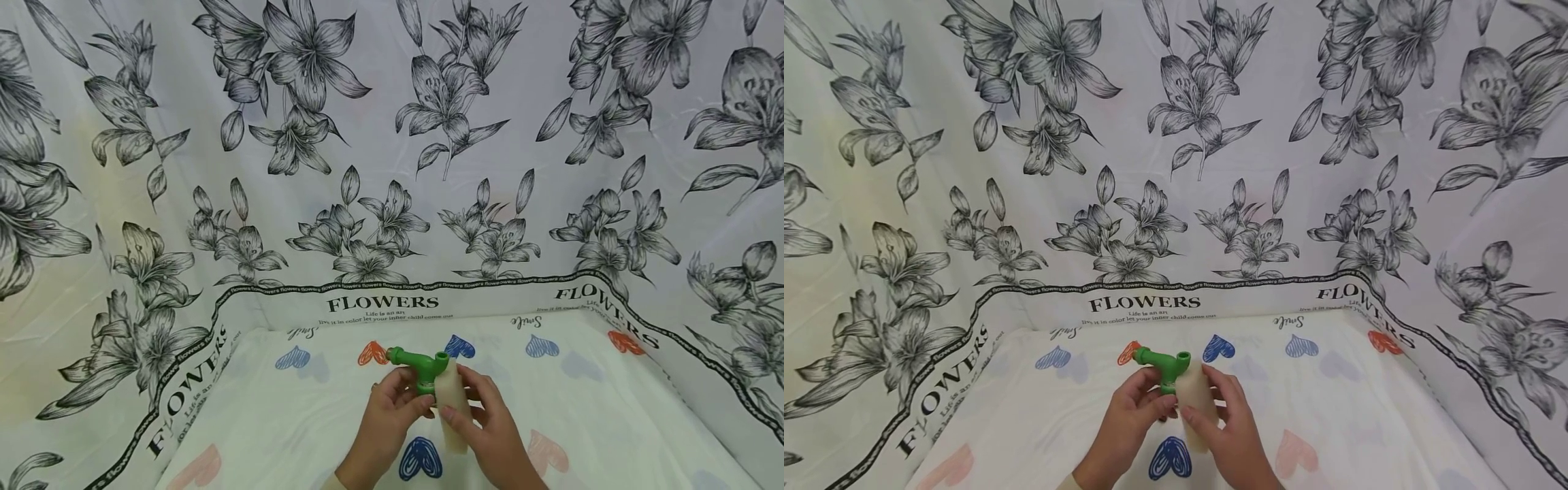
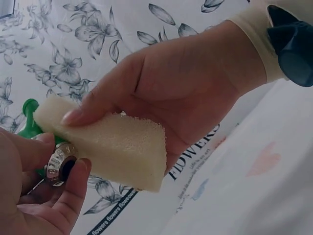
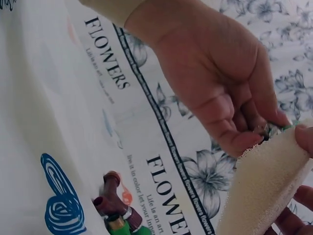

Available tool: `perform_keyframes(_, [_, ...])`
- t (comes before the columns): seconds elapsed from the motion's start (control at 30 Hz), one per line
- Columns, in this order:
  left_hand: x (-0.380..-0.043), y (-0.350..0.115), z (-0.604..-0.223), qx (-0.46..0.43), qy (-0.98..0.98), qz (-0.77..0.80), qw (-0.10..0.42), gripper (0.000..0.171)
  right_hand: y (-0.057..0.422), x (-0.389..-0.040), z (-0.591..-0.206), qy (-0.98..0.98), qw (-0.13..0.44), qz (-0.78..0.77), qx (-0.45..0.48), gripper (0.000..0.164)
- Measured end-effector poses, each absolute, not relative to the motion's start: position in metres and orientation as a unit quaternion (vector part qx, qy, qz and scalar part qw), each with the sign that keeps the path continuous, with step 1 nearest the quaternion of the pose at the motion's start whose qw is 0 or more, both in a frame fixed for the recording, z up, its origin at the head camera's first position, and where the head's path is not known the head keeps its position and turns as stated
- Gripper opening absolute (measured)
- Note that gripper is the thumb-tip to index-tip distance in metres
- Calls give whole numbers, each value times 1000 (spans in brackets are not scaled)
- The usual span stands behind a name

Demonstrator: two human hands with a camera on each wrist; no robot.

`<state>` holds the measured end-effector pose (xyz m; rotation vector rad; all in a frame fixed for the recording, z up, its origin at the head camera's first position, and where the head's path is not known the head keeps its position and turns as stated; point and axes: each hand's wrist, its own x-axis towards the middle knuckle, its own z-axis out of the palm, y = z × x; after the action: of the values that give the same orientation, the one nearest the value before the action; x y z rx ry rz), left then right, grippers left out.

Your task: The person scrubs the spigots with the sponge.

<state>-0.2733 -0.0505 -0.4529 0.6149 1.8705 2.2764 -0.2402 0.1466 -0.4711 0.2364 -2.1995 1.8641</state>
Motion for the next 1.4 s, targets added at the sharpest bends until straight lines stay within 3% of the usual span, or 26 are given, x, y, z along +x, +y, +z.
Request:
perform_keyframes(0.33, [-276, -54, -454, 246, 625, 737, 76, 40, 151, -241, -470, -741, 107, 659, 76, 61])
perform_keyframes(0.93, [-280, -55, -456, 180, 665, 724, 34, 39, 140, -227, -464, -756, 115, 632, 127, 63])
perform_keyframes(1.4, [-269, -52, -452, 243, 619, 742, 85, 38, 153, -243, -469, -750, 109, 649, 64, 63])
